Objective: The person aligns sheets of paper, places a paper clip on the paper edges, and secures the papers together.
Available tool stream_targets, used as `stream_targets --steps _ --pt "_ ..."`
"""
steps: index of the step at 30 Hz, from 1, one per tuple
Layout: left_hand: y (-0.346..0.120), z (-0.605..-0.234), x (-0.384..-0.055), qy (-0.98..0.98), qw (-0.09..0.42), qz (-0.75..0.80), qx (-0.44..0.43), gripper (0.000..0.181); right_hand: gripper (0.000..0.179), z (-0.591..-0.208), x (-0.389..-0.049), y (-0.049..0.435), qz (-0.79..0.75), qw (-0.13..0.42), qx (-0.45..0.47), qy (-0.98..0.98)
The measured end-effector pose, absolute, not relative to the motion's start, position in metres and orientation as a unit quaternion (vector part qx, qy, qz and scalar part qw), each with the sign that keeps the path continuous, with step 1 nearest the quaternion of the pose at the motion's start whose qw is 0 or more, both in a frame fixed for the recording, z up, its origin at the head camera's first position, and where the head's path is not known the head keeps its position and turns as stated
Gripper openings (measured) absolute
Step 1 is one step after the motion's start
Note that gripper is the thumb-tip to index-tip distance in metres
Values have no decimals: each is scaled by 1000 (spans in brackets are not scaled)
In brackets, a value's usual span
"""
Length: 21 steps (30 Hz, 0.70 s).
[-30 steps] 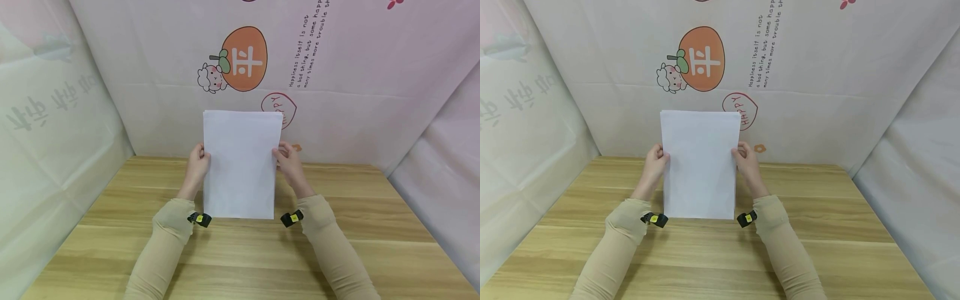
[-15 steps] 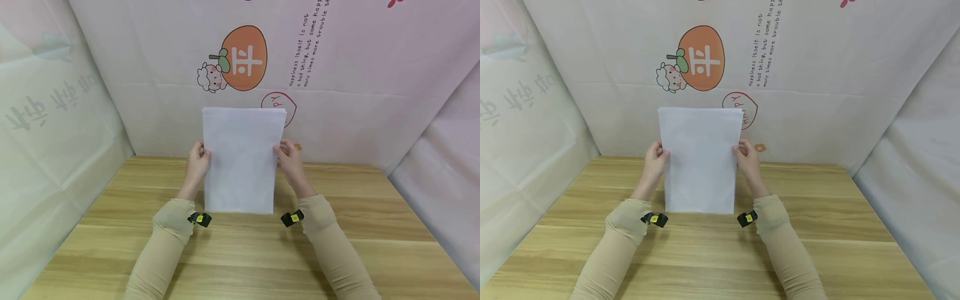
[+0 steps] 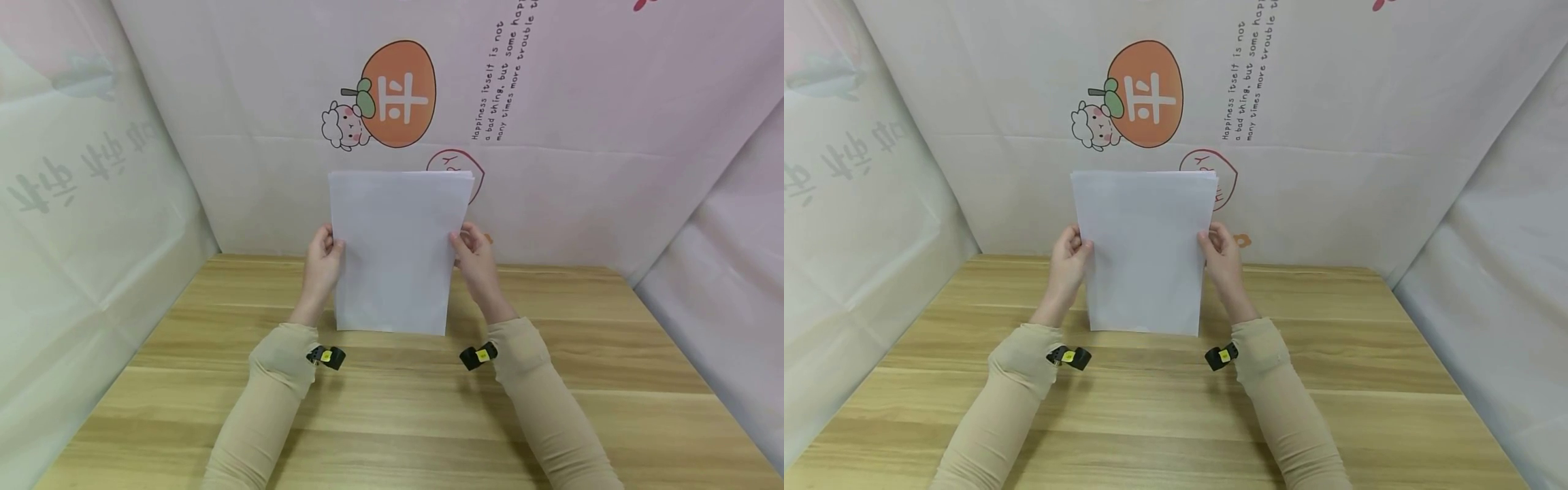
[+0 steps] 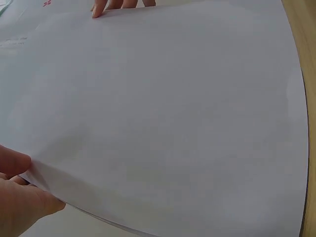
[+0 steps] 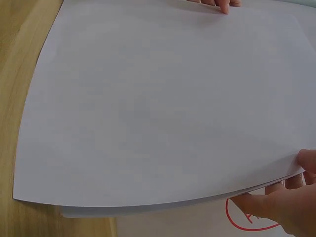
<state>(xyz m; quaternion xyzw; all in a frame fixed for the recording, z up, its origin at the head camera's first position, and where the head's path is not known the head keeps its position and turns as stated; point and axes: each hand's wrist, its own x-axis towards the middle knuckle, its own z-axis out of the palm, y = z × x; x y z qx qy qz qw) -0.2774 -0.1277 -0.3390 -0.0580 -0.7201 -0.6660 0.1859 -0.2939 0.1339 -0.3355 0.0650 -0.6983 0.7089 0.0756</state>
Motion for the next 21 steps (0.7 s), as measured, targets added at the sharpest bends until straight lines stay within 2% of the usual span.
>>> stream_targets --steps 4,21 --pt "-128 -338 -277 -715 191 -668 -71 25 9 -334 -294 134 724 87 84 -680" --pt "-130 -340 -274 -686 210 -688 -108 24 8 -338 -293 135 730 121 131 -660"
